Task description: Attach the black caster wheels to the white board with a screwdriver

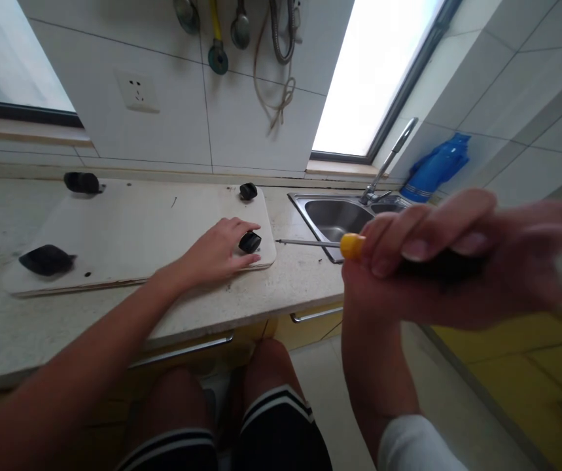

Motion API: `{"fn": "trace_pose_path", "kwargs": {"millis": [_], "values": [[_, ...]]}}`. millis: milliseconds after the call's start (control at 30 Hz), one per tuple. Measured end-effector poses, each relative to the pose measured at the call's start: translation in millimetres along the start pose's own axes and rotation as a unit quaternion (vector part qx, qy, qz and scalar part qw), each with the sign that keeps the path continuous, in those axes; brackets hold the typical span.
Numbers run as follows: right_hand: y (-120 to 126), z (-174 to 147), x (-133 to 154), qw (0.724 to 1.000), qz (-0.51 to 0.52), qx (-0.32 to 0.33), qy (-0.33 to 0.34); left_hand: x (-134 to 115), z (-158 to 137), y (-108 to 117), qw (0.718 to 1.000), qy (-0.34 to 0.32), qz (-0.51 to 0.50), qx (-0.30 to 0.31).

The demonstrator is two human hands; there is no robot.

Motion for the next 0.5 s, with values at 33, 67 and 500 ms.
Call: {"fn": "trace_pose_path", "kwargs": {"millis": [33, 67, 500], "values": [[-8, 4, -14, 0.999, 0.028, 0.025, 0.019, 10, 7, 0, 0.999, -0.009, -0.013, 0.039], [-16, 7, -27, 0.997, 0.056, 0.045, 0.02, 20, 12, 0, 0.997, -0.005, -0.037, 0.073], [-74, 5, -134, 0.934, 0.028, 0.212, -0.288, 52, 11, -16, 0.969, 0.043, -0.226, 0.094]]}}
Point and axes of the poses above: each hand's wrist, its own z-axis towards the middle knuckle, its own y-axis out of the back of the hand, x = y × z, the point moved 2 cm from there along z, towards the middle knuckle, and after that the axes turned 7 degrees about z, right-handed, at the moved point
